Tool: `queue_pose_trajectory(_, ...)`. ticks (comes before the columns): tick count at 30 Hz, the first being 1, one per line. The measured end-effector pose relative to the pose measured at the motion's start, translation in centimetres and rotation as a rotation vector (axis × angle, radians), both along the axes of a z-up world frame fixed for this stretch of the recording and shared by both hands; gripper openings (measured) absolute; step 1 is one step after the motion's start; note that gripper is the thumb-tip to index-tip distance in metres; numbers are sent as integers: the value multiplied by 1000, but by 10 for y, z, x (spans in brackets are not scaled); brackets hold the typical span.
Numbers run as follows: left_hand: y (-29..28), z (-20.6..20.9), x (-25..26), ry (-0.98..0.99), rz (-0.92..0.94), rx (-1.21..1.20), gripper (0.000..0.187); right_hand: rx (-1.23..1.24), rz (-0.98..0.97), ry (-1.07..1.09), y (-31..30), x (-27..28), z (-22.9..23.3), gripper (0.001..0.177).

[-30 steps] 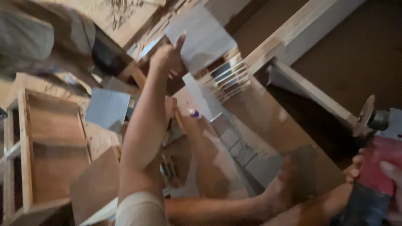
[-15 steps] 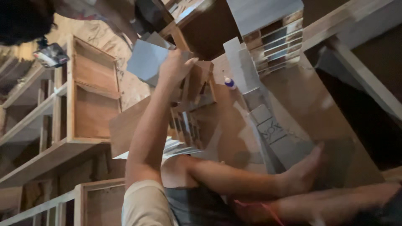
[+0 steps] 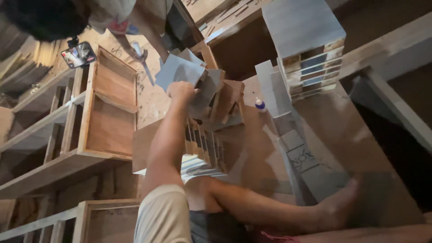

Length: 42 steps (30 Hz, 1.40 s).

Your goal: The person sits on the floor and uses a handheld power sander to smooth the edges and surfaces of small wooden blocks. They repeatedly pick up blocks from a nearby stack, sand them, and place them back down.

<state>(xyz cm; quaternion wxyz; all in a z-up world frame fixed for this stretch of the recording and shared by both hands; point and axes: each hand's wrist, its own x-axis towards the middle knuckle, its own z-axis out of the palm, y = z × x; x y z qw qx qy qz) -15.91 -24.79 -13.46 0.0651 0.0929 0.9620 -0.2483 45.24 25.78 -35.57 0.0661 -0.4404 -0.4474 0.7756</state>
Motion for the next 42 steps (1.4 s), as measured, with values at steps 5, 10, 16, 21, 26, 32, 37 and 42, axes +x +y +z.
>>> queue_pose_trajectory(5,17,-34,-42,88,-63,-149,29,41,-45,50,20,-24,1,57)
queue_pose_trajectory(10,54,-24,2,180,-386,-235,25,38,-57,7,16,-8,-1,57)
queue_pose_trajectory(16,61,37,32,-19,-222,228,60,60,-24,-64,21,7,5,56)
queue_pose_trajectory(21,-29,10,-62,225,97,655,89,70,-36,-85,17,9,8,55)
queue_pose_trajectory(26,-71,-29,-119,-90,239,601,110,88,-58,-91,17,7,14,54)
queue_pose_trajectory(32,-74,-31,-143,-354,256,793,96,91,-116,-65,13,7,18,54)
queue_pose_trajectory(37,-93,-22,-117,-368,562,1198,61,78,-114,-46,11,20,14,53)
queue_pose_trajectory(42,-45,32,-78,-487,662,1629,37,81,-142,73,16,22,37,51)
